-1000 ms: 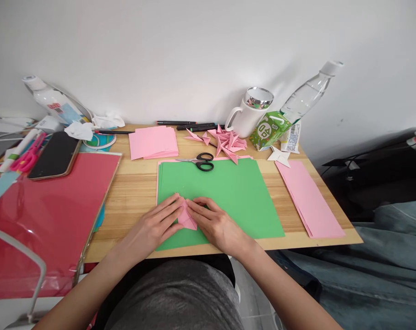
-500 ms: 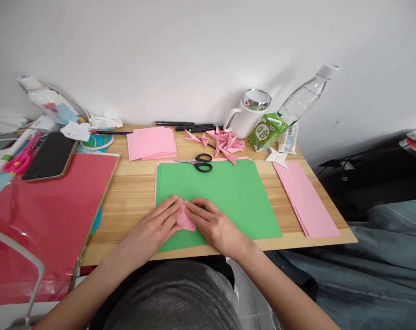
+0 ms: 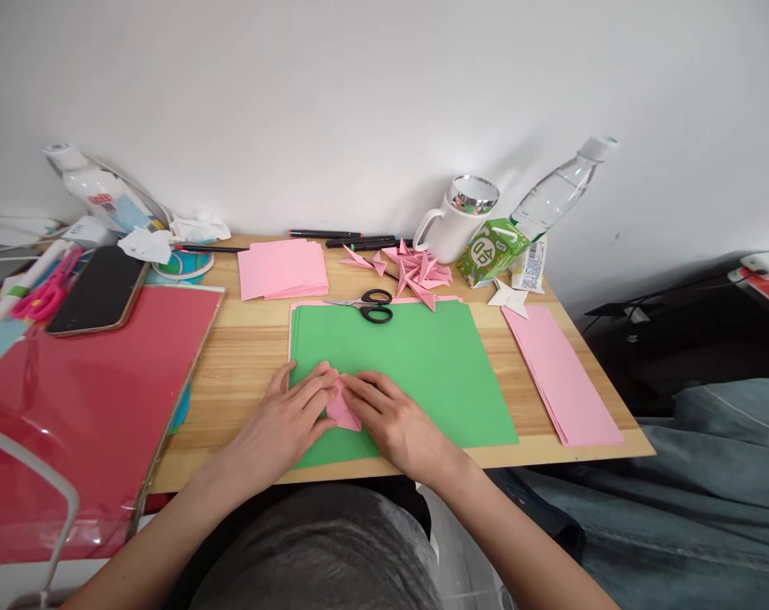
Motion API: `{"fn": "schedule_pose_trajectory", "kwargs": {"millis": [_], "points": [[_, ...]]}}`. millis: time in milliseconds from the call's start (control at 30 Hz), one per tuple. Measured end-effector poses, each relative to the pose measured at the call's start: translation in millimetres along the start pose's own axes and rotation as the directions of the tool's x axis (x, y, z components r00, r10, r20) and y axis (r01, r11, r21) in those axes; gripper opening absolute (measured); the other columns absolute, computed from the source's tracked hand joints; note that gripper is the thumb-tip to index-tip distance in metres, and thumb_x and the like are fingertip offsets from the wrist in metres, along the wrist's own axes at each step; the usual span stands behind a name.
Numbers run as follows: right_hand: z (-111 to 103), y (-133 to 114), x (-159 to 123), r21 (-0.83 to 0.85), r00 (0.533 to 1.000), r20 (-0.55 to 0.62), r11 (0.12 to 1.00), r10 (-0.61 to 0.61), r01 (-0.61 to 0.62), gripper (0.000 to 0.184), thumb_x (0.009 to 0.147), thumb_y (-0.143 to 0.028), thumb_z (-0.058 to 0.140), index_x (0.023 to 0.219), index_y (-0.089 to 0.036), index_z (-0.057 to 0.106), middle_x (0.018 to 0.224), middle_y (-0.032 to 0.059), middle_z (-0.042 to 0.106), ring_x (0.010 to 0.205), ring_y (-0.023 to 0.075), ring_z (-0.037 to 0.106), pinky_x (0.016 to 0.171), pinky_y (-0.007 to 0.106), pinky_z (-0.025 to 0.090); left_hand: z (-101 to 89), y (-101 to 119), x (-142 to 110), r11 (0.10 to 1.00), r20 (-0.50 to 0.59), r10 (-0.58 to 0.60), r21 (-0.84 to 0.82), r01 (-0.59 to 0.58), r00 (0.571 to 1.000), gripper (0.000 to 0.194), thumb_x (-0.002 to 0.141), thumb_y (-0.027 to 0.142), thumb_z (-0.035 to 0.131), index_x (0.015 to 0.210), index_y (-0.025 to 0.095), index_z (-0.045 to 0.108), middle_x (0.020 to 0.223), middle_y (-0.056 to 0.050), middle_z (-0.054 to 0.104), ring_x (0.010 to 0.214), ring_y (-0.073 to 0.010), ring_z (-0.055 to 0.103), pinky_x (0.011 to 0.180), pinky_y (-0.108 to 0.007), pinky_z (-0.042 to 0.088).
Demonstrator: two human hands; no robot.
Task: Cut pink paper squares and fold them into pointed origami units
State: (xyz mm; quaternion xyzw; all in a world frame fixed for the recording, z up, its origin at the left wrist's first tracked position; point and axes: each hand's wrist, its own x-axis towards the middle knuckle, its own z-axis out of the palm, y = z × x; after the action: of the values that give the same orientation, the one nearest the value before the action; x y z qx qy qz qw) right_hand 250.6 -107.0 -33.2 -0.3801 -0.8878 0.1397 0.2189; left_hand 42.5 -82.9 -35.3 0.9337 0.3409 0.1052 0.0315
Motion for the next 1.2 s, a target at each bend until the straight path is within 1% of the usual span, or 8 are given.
{"fn": "schedule_pose_trajectory", "kwargs": {"millis": [133, 233, 367, 500, 733, 1000, 1100, 1200], "points": [[-10, 1, 11, 0.140, 0.997, -0.029, 0.988, 0.069, -0.064, 0.028, 0.095, -0.015, 0.043, 0.117, -0.016, 0.060, 0.120, 0.0148, 0.059, 0.114, 0.0224, 0.053, 0.093, 0.041, 0.051, 1.0, 5, -1, 0.997, 0.009, 0.011, 0.071, -0.012, 1.000, 0.035, 0.099, 0.024, 0.033, 0.126, 0.010, 0.051, 0.132, -0.013, 0.057, 0.133, -0.0268, 0.042, 0.108, -0.054, 0.032], [-20, 12, 28, 0.244, 0.992, 0.047, 0.962, 0.117, -0.125, 0.017, 0.093, -0.019, 0.048, 0.096, -0.017, 0.065, 0.107, 0.0102, 0.063, 0.099, 0.0187, 0.059, 0.087, 0.034, 0.051, 2.6, 7, -2, 0.992, 0.022, 0.022, 0.121, -0.024, 1.000, 0.038, 0.098, 0.019, 0.033, 0.131, 0.009, 0.048, 0.136, -0.015, 0.053, 0.134, -0.0259, 0.041, 0.109, -0.047, 0.034], [-22, 28, 56, 0.242, 0.924, 0.139, 0.893, 0.355, -0.380, 0.011, 0.088, -0.019, 0.055, 0.083, -0.015, 0.063, 0.085, 0.0042, 0.060, 0.068, 0.0117, 0.056, 0.065, 0.025, 0.047, 4.5, 7, -4, 0.985, 0.028, 0.060, 0.162, -0.063, 0.998, 0.039, 0.094, 0.013, 0.036, 0.130, 0.004, 0.047, 0.138, -0.019, 0.050, 0.132, -0.0270, 0.043, 0.105, -0.040, 0.041], [-15, 28, 79, 0.137, 0.904, 0.237, 0.909, 0.356, -0.394, 0.011, 0.085, -0.017, 0.057, 0.078, -0.016, 0.064, 0.072, 0.0010, 0.056, 0.070, 0.0127, 0.052, 0.066, 0.023, 0.040, 7.0, 8, -5, 0.987, 0.016, 0.052, 0.149, -0.054, 0.999, 0.040, 0.093, 0.012, 0.037, 0.130, 0.003, 0.047, 0.139, -0.021, 0.048, 0.132, -0.0279, 0.043, 0.104, -0.041, 0.041], [-16, 17, 98, -0.082, 0.828, 0.337, 0.890, 0.448, -0.448, 0.019, 0.088, -0.018, 0.050, 0.077, -0.018, 0.066, 0.085, 0.0031, 0.061, 0.072, 0.0126, 0.055, 0.062, 0.023, 0.034, 7.9, 10, -3, 0.988, -0.008, 0.068, 0.143, -0.066, 0.998, 0.039, 0.091, 0.013, 0.043, 0.127, 0.000, 0.051, 0.134, -0.023, 0.053, 0.128, -0.0296, 0.047, 0.105, -0.039, 0.039], [-4, 2, 108, -0.278, 0.844, 0.272, 0.877, 0.462, -0.391, 0.024, 0.092, -0.023, 0.046, 0.080, -0.017, 0.066, 0.093, 0.0059, 0.064, 0.070, 0.0153, 0.060, 0.052, 0.026, 0.028, 1.7, 5, 2, 0.991, -0.004, 0.087, 0.102, -0.086, 0.996, 0.034, 0.092, 0.015, 0.040, 0.119, 0.005, 0.058, 0.127, -0.019, 0.059, 0.125, -0.0280, 0.050, 0.103, -0.041, 0.041], [0, 7, 115, -0.123, 0.855, 0.239, 0.888, 0.460, -0.443, 0.018, 0.090, -0.021, 0.050, 0.079, -0.016, 0.064, 0.093, 0.0065, 0.064, 0.072, 0.0153, 0.060, 0.055, 0.024, 0.033, 2.9, 6, 2, 0.991, -0.006, 0.086, 0.102, -0.085, 0.996, 0.034, 0.092, 0.014, 0.041, 0.118, 0.004, 0.059, 0.123, -0.019, 0.061, 0.121, -0.0283, 0.053, 0.103, -0.040, 0.041], [-6, 25, 118, 0.088, 0.858, 0.317, 0.888, 0.404, -0.451, 0.017, 0.089, -0.023, 0.052, 0.077, -0.015, 0.061, 0.074, 0.0002, 0.061, 0.066, 0.0115, 0.058, 0.057, 0.021, 0.037, 6.3, 8, 0, 0.991, -0.033, 0.085, 0.111, -0.081, 0.996, 0.037, 0.091, 0.010, 0.039, 0.124, -0.001, 0.054, 0.127, -0.022, 0.058, 0.124, -0.0295, 0.050, 0.102, -0.041, 0.040]]}}
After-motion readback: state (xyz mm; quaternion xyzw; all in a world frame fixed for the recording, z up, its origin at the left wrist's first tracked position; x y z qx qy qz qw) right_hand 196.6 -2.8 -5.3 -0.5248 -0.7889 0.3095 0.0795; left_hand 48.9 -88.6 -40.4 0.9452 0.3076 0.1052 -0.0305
